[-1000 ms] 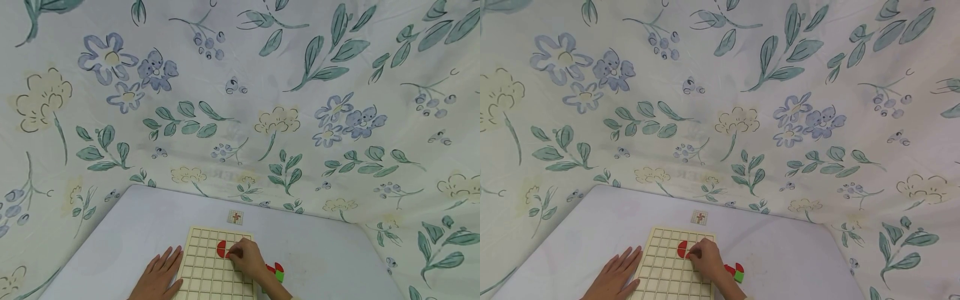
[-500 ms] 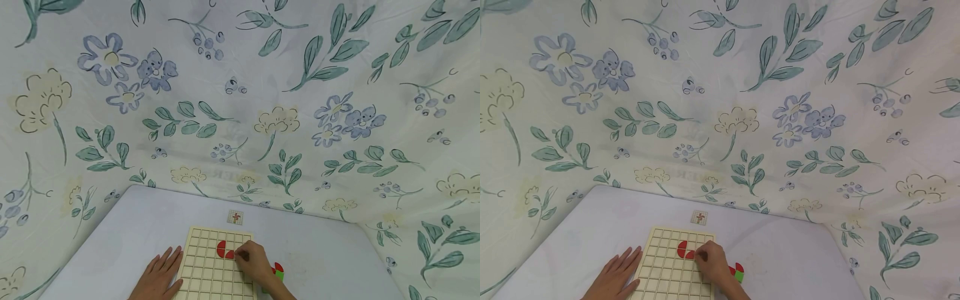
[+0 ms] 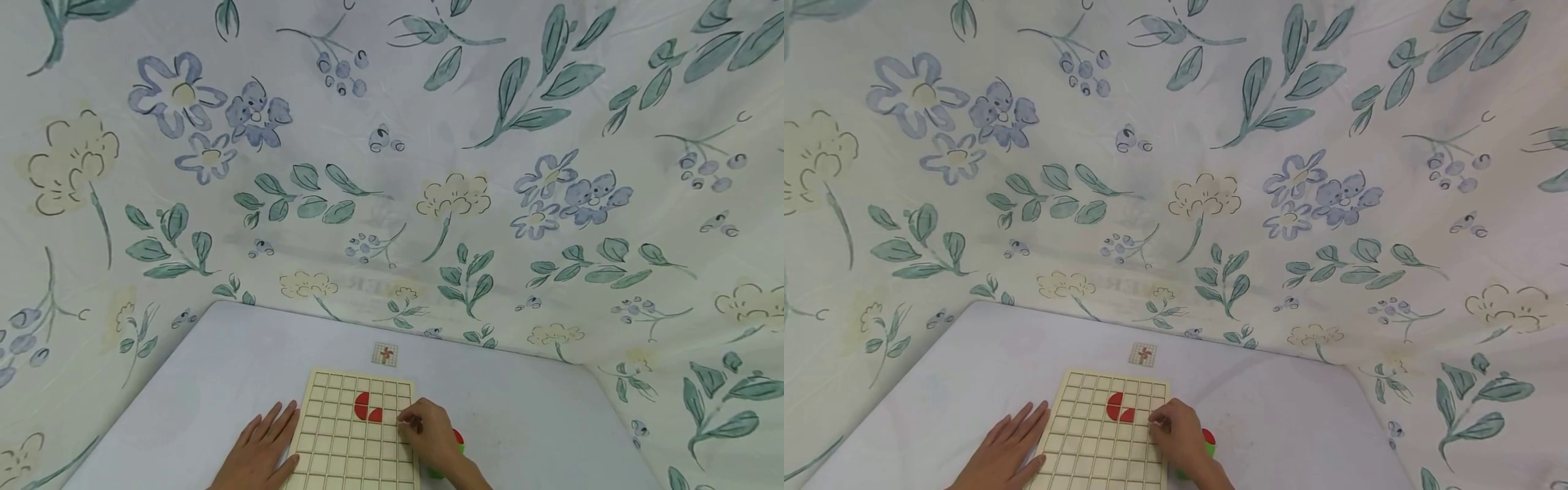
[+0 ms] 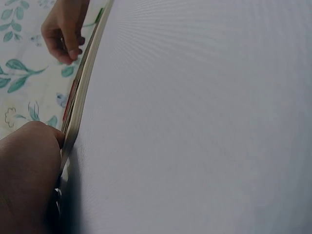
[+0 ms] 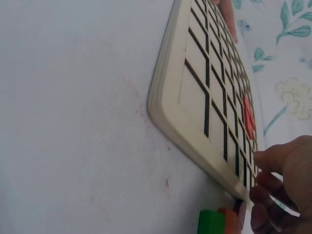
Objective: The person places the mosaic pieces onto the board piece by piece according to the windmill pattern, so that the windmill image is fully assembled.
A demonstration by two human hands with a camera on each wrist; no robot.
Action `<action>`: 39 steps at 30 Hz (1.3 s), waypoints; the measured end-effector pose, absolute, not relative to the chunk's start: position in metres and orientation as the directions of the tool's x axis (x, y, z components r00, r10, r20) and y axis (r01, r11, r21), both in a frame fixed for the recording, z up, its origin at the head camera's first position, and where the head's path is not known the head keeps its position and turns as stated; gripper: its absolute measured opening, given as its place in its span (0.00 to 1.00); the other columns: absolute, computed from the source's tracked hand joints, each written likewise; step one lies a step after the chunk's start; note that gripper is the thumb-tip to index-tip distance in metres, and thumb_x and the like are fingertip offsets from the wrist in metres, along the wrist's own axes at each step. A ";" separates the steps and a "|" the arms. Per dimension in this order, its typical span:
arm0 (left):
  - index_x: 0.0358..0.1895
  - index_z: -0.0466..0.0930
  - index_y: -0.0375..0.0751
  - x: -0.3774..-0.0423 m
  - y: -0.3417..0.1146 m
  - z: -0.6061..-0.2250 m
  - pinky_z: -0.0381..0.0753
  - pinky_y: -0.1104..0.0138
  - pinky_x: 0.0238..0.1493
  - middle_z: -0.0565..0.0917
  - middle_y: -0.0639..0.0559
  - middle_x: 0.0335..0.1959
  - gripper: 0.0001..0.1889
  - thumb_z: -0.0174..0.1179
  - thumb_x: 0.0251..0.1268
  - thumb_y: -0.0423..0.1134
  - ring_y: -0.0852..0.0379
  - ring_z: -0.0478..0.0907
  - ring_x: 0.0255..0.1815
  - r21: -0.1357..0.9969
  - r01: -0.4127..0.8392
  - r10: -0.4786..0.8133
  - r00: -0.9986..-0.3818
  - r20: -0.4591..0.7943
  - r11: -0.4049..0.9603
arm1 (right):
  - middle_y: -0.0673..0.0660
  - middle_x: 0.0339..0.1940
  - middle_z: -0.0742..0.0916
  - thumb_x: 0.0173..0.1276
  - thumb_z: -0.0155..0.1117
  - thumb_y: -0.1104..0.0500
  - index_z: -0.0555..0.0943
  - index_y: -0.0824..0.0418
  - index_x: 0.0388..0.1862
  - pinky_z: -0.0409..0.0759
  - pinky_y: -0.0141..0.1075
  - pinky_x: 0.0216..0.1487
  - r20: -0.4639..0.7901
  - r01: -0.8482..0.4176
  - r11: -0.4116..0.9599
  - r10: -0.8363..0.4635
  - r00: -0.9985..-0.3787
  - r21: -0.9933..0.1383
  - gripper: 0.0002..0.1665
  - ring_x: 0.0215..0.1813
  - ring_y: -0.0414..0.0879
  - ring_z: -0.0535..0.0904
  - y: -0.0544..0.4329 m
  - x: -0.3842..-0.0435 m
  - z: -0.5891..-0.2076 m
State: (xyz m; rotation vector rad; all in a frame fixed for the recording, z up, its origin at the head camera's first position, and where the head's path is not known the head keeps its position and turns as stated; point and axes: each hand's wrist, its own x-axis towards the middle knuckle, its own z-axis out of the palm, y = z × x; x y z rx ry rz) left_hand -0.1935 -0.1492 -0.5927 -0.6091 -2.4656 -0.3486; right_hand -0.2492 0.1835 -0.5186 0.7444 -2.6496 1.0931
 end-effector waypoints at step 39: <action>0.75 0.61 0.39 -0.197 -0.150 -0.599 0.28 0.66 0.73 0.68 0.46 0.72 0.39 0.59 0.66 0.56 0.60 0.37 0.79 0.095 0.509 0.347 -0.700 0.625 0.856 | 0.45 0.32 0.79 0.55 0.77 0.58 0.84 0.57 0.35 0.73 0.32 0.32 0.147 -0.275 0.825 -0.233 -0.961 -0.494 0.11 0.36 0.41 0.70 0.217 -0.237 -0.524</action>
